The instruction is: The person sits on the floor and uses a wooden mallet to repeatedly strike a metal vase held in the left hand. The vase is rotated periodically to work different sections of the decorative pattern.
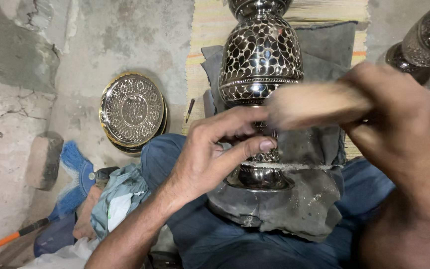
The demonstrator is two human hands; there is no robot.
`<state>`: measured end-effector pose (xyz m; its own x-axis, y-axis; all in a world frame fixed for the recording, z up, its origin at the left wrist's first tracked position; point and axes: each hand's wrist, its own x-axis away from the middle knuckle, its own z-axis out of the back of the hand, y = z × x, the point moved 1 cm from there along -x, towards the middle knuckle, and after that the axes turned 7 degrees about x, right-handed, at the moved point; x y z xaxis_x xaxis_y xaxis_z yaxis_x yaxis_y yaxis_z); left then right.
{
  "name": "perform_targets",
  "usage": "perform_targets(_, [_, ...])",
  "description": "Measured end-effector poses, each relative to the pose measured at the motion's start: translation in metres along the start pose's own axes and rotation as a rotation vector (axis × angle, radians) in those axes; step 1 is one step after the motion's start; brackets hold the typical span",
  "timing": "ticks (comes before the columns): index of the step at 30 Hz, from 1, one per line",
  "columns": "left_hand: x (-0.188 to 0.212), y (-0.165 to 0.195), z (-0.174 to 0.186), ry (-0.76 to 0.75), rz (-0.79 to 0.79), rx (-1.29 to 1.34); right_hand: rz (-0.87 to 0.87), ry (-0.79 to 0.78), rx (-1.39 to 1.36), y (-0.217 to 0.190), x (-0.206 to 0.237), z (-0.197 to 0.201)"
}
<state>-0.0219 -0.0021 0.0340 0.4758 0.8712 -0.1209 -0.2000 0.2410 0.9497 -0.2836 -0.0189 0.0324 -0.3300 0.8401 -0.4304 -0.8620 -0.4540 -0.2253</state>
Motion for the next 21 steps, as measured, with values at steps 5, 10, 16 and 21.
perform_targets(5, [0.001,0.000,-0.001,-0.038,-0.056,-0.086,-0.109,-0.091,-0.200,0.007,0.009,-0.001])
perform_targets(10, [0.002,0.005,0.008,-0.118,-0.098,-0.096,-0.237,-0.220,-0.081,0.013,0.020,-0.002])
perform_targets(16, [0.011,0.005,0.012,-0.110,-0.112,-0.079,-0.187,-0.117,-0.081,-0.013,0.021,0.015])
perform_targets(21, [0.026,0.000,0.020,-0.003,-0.109,0.079,-0.208,-0.151,0.013,-0.034,0.018,0.021])
